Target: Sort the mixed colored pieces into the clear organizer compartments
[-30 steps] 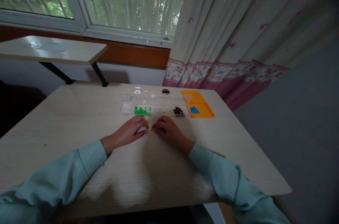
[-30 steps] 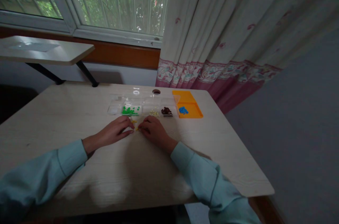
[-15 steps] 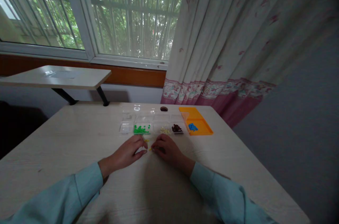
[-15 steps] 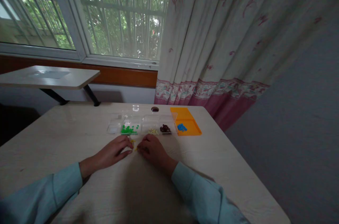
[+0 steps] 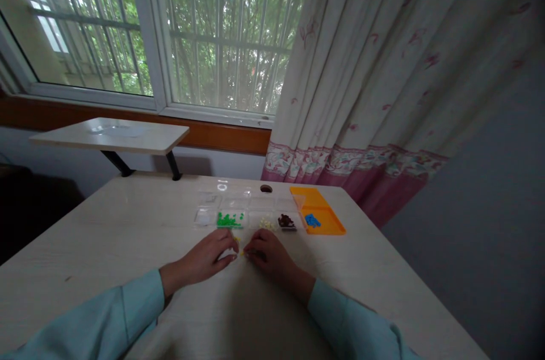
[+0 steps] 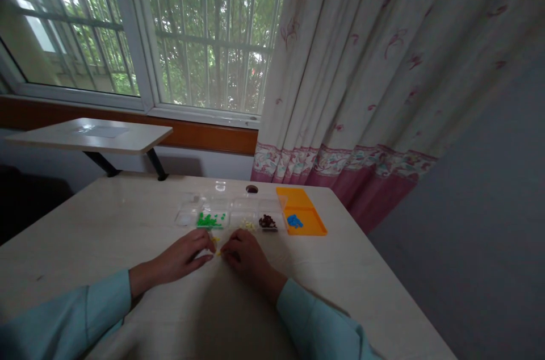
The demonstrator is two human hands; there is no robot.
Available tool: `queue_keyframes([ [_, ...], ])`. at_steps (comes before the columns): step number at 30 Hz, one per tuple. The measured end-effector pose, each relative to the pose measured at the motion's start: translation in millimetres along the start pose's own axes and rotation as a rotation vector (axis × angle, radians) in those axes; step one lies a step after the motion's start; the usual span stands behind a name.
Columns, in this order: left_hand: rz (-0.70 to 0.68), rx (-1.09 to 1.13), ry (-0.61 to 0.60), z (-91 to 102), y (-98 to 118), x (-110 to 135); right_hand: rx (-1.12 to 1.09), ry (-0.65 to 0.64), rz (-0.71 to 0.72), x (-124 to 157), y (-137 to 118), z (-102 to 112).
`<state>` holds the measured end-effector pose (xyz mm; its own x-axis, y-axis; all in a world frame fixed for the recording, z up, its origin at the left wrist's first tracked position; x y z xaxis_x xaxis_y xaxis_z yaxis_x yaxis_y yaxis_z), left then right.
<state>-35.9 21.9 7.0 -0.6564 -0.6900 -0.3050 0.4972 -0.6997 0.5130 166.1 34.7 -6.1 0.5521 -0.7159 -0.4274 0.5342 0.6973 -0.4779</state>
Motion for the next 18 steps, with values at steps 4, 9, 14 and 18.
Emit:
queue_keyframes([
  [4,-0.005,-0.013,0.014,-1.7,-0.1,-0.4,0.013,-0.014,0.0,-1.5,-0.5,0.2],
  [9,-0.016,-0.035,0.022,-2.9,-1.3,-0.3,0.029,-0.025,0.0,-4.9,-1.5,2.0],
  [14,-0.017,-0.014,0.03,-1.3,-3.1,-0.6,-0.024,-0.038,-0.015,-5.9,-1.5,5.4],
  [18,-0.004,-0.018,0.009,-1.1,-4.6,-1.3,-0.07,-0.052,-0.026,-5.2,-1.1,7.9],
])
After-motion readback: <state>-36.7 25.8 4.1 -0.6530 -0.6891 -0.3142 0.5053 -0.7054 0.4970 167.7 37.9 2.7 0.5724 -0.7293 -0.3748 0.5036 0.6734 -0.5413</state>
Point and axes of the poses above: each hand's wrist, its own x-axis away from the middle knuckle, its own z-axis out of the back of the hand, y = z × x, the point moved 3 cm from there along -x, towards the middle knuckle, and after that the axes turned 1 degree about -z, right-handed, at the moved point
